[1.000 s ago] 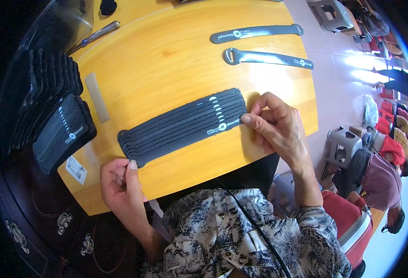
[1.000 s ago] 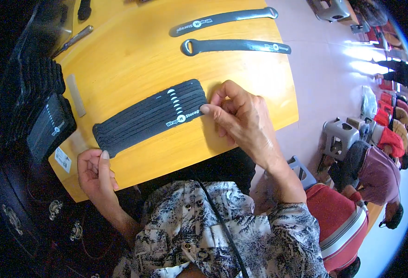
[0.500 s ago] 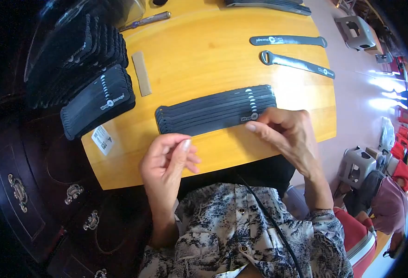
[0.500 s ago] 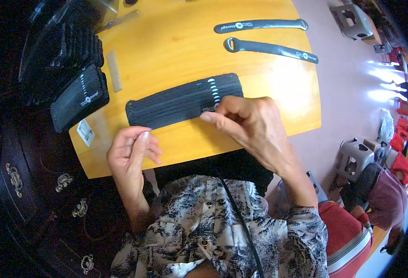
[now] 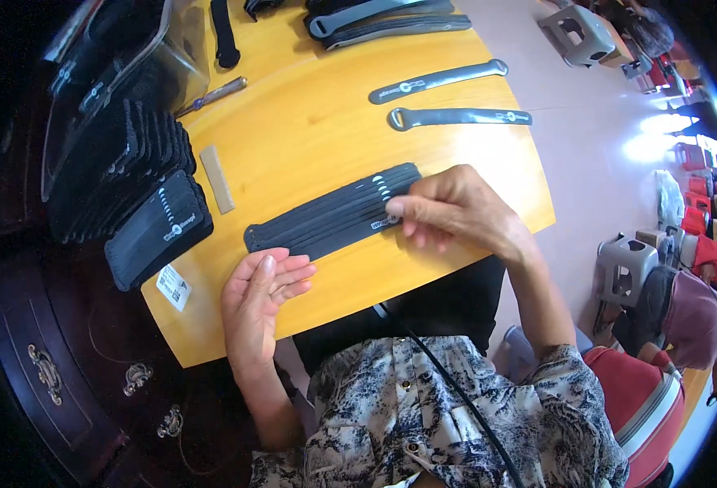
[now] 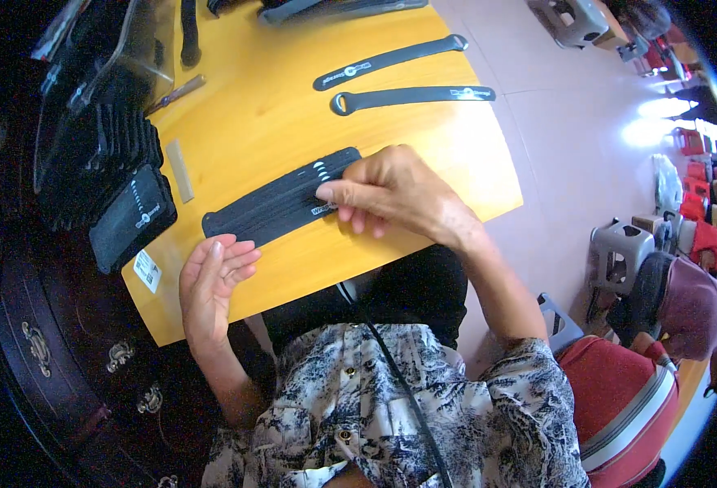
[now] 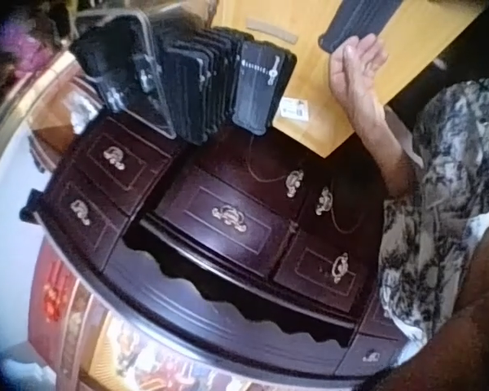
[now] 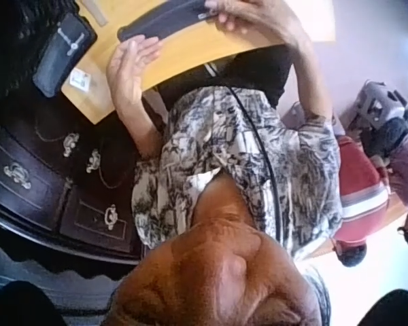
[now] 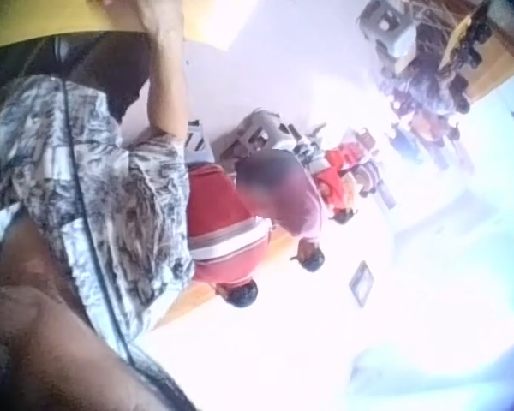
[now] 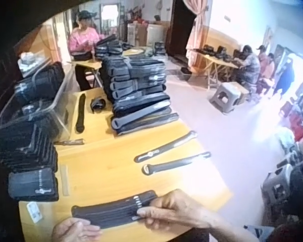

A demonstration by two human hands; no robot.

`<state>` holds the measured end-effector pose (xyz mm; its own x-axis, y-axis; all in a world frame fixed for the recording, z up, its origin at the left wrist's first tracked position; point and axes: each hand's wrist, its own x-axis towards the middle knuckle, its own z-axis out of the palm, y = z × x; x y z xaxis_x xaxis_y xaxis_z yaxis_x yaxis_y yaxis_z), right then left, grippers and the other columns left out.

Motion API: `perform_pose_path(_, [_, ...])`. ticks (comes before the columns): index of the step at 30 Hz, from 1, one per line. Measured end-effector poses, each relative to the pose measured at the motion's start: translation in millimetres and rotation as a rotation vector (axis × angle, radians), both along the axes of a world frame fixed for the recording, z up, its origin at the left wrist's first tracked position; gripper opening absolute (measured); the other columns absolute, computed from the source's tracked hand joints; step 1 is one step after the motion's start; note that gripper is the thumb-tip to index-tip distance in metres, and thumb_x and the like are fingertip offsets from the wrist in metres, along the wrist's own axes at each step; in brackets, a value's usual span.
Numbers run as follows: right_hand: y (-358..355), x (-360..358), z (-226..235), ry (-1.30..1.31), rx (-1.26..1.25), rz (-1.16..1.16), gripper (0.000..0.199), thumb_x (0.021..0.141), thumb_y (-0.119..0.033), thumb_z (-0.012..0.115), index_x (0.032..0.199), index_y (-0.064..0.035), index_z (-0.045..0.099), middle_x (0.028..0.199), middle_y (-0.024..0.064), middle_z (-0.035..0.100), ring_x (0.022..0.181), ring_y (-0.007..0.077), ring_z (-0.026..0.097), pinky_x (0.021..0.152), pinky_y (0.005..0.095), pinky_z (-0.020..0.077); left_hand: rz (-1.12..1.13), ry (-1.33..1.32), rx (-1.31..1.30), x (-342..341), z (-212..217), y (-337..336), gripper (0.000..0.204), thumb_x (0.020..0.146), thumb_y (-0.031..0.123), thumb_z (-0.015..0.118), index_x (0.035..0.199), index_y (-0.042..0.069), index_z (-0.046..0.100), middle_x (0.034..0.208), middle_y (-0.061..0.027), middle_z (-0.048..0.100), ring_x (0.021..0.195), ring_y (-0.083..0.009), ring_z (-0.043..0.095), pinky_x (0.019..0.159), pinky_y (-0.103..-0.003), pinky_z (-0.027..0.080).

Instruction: Assembling or inspecting flexible black straps by peeling off layers and aligning them on a wooden table.

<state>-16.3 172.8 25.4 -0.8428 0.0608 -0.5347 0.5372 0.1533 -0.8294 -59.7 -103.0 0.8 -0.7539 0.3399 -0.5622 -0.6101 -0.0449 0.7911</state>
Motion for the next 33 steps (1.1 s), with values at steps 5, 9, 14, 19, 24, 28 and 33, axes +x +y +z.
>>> perform_pose_path(5, [37.1,1.6,-8.6,0.565,0.933,-0.066,0.026,0.084,-0.025,0.070,0.097,-0.0022,0.068,0.093,0.0071,0.066,0.084,0.0194,0.061,0.068,0.0318,0.0506,-0.031,0.219,-0.078,19.0,6.4,9.3,0.023,0.099,0.013,0.048,0.111,-0.005,0.056,0.103,-0.0203,0.066,0.086,-0.0252,0.069,0.070,-0.032,0.057])
perform_pose_path(9, [60.8,-6.0,-29.5,0.659,1.123,-0.058,0.024,0.085,-0.019,0.068,0.102,-0.0028,0.066,0.110,0.0077,0.062,0.100,0.0242,0.057,0.080,0.0369,0.0506,-0.173,0.219,-0.075,29.2,12.0,21.4,0.022,0.099,0.012,0.048,0.110,-0.005,0.057,0.101,-0.0183,0.066,0.084,-0.0224,0.069,0.066,-0.029,0.057])
perform_pose_path(14, [61.5,-5.8,-24.9,0.603,0.911,-0.007,0.014,0.082,-0.008,0.066,0.094,-0.0030,0.064,0.104,0.0087,0.063,0.099,0.0251,0.058,0.085,0.0374,0.0497,-0.206,0.278,-0.030,38.4,9.1,44.3,0.019,0.097,0.008,0.051,0.109,-0.004,0.059,0.097,-0.0140,0.067,0.082,-0.0183,0.068,0.067,-0.027,0.056])
perform_pose_path(19, [40.7,13.0,0.1,0.420,0.673,0.014,0.011,0.080,-0.006,0.067,0.089,-0.0040,0.062,0.086,0.0050,0.064,0.085,0.0242,0.061,0.078,0.0350,0.0493,-0.179,0.280,0.079,40.6,5.5,51.5,0.031,0.092,0.001,0.059,0.122,-0.003,0.053,0.114,-0.0149,0.061,0.092,-0.0172,0.066,0.073,-0.027,0.056])
perform_pose_path(24, [0.8,38.7,9.0,0.525,0.560,0.265,0.013,0.079,-0.014,0.069,0.087,-0.0077,0.061,0.080,0.0067,0.062,0.077,0.0266,0.061,0.071,0.0352,0.0461,-0.030,0.367,0.015,48.9,17.6,53.7,0.042,0.085,-0.005,0.065,0.125,-0.003,0.051,0.115,-0.0167,0.059,0.091,-0.0175,0.066,0.074,-0.026,0.056])
perform_pose_path(28, [-21.1,39.3,13.2,0.507,0.482,0.367,0.016,0.079,-0.019,0.071,0.087,-0.0082,0.061,0.079,0.0071,0.062,0.078,0.0274,0.061,0.071,0.0364,0.0460,-0.028,0.394,-0.075,54.4,11.0,27.9,0.011,0.087,-0.008,0.060,0.097,-0.007,0.065,0.094,-0.0137,0.063,0.077,-0.0171,0.067,0.064,-0.025,0.056])
perform_pose_path(33, [-18.7,38.2,2.8,0.410,0.401,0.346,0.021,0.080,-0.023,0.072,0.087,-0.0041,0.064,0.076,0.0110,0.062,0.075,0.0281,0.062,0.066,0.0382,0.0490,0.049,0.324,-0.207,54.5,8.4,-5.6,0.011,0.088,-0.007,0.060,0.098,-0.007,0.064,0.090,-0.0107,0.063,0.075,-0.0153,0.066,0.065,-0.024,0.055])
